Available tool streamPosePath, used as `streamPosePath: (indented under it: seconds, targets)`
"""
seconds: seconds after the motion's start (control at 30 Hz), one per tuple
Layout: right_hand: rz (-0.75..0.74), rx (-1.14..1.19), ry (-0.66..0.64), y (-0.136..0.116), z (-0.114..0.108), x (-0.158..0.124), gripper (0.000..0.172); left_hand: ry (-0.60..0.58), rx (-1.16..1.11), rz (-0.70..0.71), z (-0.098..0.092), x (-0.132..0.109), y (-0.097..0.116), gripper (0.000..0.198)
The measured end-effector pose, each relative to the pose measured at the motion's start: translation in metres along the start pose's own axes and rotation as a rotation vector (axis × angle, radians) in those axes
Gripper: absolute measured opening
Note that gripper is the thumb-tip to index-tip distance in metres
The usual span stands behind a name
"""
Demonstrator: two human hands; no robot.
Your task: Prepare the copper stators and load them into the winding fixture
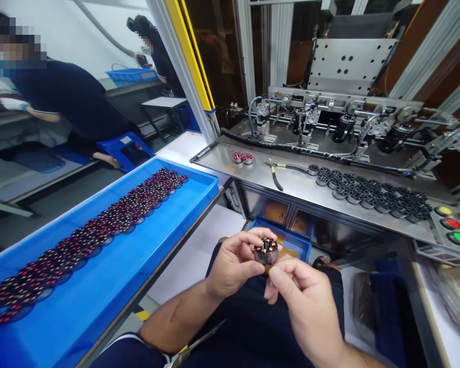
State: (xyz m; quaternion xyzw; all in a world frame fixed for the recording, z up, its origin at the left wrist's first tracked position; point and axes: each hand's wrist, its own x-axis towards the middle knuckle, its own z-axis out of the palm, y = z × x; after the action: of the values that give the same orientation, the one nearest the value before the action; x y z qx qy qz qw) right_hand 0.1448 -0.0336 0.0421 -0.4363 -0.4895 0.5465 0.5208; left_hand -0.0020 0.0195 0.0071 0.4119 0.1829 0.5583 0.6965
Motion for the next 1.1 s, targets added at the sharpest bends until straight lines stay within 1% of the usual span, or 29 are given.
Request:
streamPosePath:
  seconds: [0.1,0.17,0.3,0.33,0.4,0.43,0.47,0.5,0.53,0.57,0.6,0.63,0.67,0.7,0.77,0.83,0.9,1.0,1.1]
  targets:
    - [0.14,0.21,-0.034,0.007,0.005,0.0,0.029,-0.018,-0.008,-0.019,-0.003,0.002,0.001,0.036]
    - [0.172,0.289,-0.074,0.009,0.004,0.002,0.03,-0.037,-0.013,-0.009,-0.005,0.002,0.002,0.034]
    - [0.126,0.424,-0.211,0.011,-0.004,0.006,0.043,-0.133,0.024,0.087,-0.009,0.004,0.006,0.029]
    - [0.115,0.436,-0.242,0.012,-0.004,0.007,0.044,-0.173,0.057,0.118,-0.01,0.004,0.007,0.028]
    - [0.107,0.432,-0.287,0.014,-0.005,0.008,0.038,-0.26,0.138,0.174,-0.012,0.005,0.008,0.028]
    - [0.108,0.416,-0.292,0.016,-0.005,0.008,0.037,-0.288,0.183,0.194,-0.013,0.005,0.009,0.033]
    - [0.101,0.385,-0.28,0.017,-0.005,0.008,0.037,-0.288,0.232,0.209,-0.014,0.004,0.01,0.043]
    - [0.071,0.328,-0.242,0.018,-0.006,0.008,0.037,-0.252,0.29,0.221,-0.015,0.003,0.011,0.057]
    - [0.009,0.235,-0.179,0.019,-0.008,0.007,0.037,-0.186,0.359,0.226,-0.016,0.002,0.012,0.073]
    - [-0.095,0.11,-0.099,0.021,-0.011,0.007,0.035,-0.117,0.435,0.22,-0.016,0.0,0.014,0.085]
    - [-0.228,-0.034,-0.016,0.022,-0.014,0.007,0.032,-0.069,0.506,0.195,-0.015,-0.002,0.017,0.088]
    - [-0.374,-0.186,0.047,0.023,-0.018,0.007,0.032,-0.054,0.565,0.152,-0.014,-0.004,0.019,0.083]
    - [-0.51,-0.329,0.084,0.024,-0.021,0.007,0.037,-0.069,0.606,0.099,-0.012,-0.006,0.021,0.074]
    - [-0.621,-0.452,0.091,0.024,-0.024,0.007,0.043,-0.102,0.623,0.045,-0.01,-0.008,0.023,0.067]
    - [-0.757,-0.606,0.058,0.024,-0.028,0.007,0.053,-0.161,0.597,-0.035,-0.004,-0.011,0.025,0.061]
    - [-0.809,-0.664,0.03,0.024,-0.031,0.006,0.057,-0.171,0.556,-0.065,0.001,-0.012,0.025,0.057]
    - [-0.8,-0.657,0.013,0.021,-0.032,0.004,0.057,-0.161,0.555,-0.056,0.004,-0.011,0.025,0.05]
    - [-0.725,-0.595,-0.019,0.013,-0.034,0.001,0.051,-0.13,0.653,0.043,0.003,-0.011,0.024,0.047]
    - [-0.71,-0.559,-0.056,0.004,-0.035,0.0,0.036,-0.128,0.727,0.151,0.002,-0.011,0.024,0.049]
